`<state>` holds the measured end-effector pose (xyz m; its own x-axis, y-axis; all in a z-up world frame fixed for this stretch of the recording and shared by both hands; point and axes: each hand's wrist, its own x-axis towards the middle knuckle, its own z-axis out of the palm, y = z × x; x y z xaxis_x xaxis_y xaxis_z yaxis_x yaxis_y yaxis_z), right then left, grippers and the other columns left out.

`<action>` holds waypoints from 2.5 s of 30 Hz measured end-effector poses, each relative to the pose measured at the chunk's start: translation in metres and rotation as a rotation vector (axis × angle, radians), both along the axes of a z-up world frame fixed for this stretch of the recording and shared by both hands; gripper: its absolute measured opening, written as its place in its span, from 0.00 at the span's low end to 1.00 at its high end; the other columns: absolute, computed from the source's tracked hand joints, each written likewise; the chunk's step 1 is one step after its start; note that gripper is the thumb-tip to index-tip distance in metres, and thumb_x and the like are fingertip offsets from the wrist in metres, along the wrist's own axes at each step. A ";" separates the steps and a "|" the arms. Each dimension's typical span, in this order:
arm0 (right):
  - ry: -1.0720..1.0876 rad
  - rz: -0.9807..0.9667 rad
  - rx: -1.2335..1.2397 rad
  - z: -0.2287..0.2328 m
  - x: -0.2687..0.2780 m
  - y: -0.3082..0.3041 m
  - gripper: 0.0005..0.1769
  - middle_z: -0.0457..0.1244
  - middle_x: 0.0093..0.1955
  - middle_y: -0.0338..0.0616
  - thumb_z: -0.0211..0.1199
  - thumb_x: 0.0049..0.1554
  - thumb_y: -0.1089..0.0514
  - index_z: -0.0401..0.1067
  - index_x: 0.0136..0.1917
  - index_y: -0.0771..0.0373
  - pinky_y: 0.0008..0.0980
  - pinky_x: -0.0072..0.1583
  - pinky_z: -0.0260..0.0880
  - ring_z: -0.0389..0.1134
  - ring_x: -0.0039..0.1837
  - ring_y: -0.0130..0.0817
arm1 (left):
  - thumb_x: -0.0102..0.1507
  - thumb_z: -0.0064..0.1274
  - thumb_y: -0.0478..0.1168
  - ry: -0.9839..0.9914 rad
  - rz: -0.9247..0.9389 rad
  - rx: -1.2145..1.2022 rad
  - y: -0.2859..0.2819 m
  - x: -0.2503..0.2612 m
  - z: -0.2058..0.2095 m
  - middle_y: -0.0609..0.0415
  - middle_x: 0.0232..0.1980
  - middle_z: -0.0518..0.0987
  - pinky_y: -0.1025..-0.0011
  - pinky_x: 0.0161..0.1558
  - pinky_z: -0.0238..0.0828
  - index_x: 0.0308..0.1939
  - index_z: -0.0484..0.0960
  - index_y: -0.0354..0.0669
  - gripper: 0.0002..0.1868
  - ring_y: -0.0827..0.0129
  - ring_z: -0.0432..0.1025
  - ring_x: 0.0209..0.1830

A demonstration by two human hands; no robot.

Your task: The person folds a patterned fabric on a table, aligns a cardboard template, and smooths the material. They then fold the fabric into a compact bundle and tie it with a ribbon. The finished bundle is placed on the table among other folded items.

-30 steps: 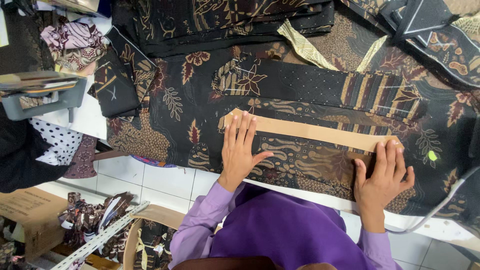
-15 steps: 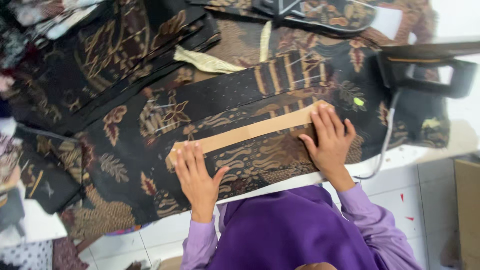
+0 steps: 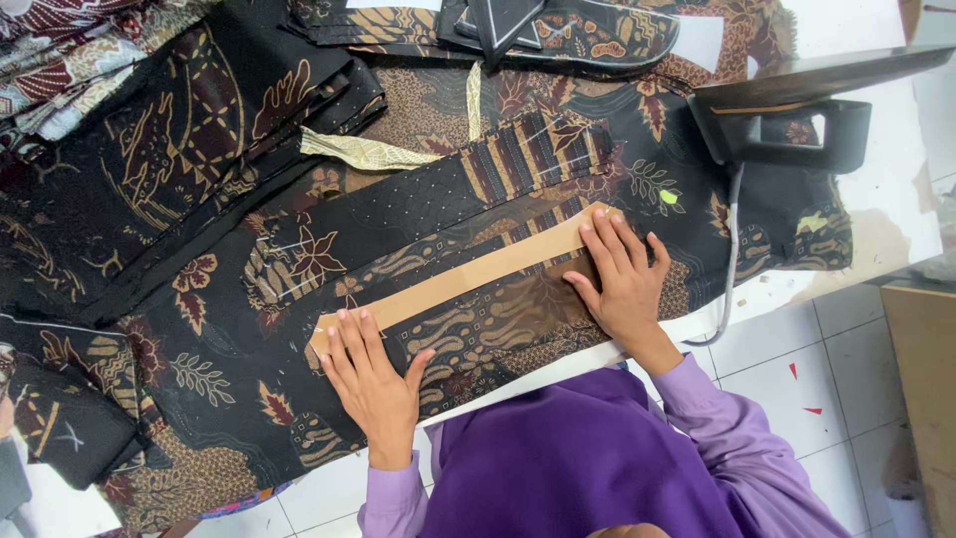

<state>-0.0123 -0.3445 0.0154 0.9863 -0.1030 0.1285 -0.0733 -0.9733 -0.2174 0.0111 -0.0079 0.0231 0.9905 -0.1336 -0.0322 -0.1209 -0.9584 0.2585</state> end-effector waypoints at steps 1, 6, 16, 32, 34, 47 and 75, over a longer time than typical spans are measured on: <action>-0.001 -0.001 0.001 0.000 0.000 0.000 0.37 0.57 0.81 0.43 0.65 0.62 0.39 0.65 0.77 0.58 0.52 0.78 0.40 0.54 0.81 0.39 | 0.61 0.45 0.73 0.001 0.001 0.003 0.000 0.000 0.000 0.44 0.81 0.58 0.45 0.78 0.43 0.79 0.60 0.41 0.52 0.46 0.49 0.82; -0.004 0.001 -0.003 -0.001 0.000 0.000 0.37 0.57 0.81 0.43 0.65 0.62 0.39 0.66 0.77 0.58 0.52 0.77 0.40 0.54 0.81 0.39 | 0.61 0.47 0.73 -0.018 -0.005 0.042 -0.001 0.000 0.000 0.38 0.81 0.57 0.44 0.77 0.43 0.78 0.61 0.42 0.52 0.43 0.51 0.80; 0.023 -0.001 -0.020 0.002 0.000 0.002 0.38 0.56 0.81 0.44 0.65 0.61 0.38 0.66 0.76 0.58 0.52 0.77 0.39 0.53 0.81 0.39 | 0.60 0.48 0.74 -0.047 0.004 0.082 -0.002 -0.003 -0.004 0.37 0.72 0.64 0.42 0.76 0.45 0.77 0.63 0.42 0.53 0.44 0.55 0.75; -0.127 -0.215 -0.044 0.003 0.027 -0.066 0.14 0.63 0.59 0.51 0.65 0.65 0.62 0.75 0.64 0.62 0.46 0.60 0.64 0.64 0.60 0.50 | 0.59 0.43 0.77 -0.131 0.006 0.074 0.004 -0.005 -0.010 0.39 0.71 0.67 0.43 0.74 0.47 0.75 0.66 0.43 0.53 0.47 0.58 0.74; -0.103 -0.255 0.000 0.004 0.028 -0.068 0.09 0.64 0.56 0.50 0.67 0.65 0.63 0.76 0.59 0.62 0.45 0.58 0.66 0.65 0.58 0.51 | 0.59 0.43 0.77 -0.140 0.010 0.055 0.005 -0.006 -0.012 0.40 0.71 0.68 0.43 0.74 0.47 0.75 0.67 0.42 0.53 0.47 0.58 0.73; -0.015 -0.298 -0.010 0.026 0.033 -0.066 0.08 0.63 0.52 0.53 0.67 0.62 0.61 0.73 0.52 0.66 0.45 0.53 0.67 0.68 0.53 0.53 | 0.58 0.46 0.76 -0.167 0.024 0.018 0.008 -0.008 -0.015 0.42 0.71 0.70 0.44 0.74 0.46 0.70 0.71 0.40 0.51 0.48 0.60 0.73; -0.048 0.804 0.369 0.011 0.123 0.228 0.09 0.64 0.45 0.46 0.68 0.56 0.63 0.76 0.52 0.62 0.43 0.51 0.67 0.66 0.48 0.48 | 0.58 0.53 0.75 -0.165 0.117 -0.190 0.008 -0.018 -0.043 0.40 0.78 0.62 0.45 0.79 0.40 0.72 0.68 0.33 0.54 0.43 0.49 0.82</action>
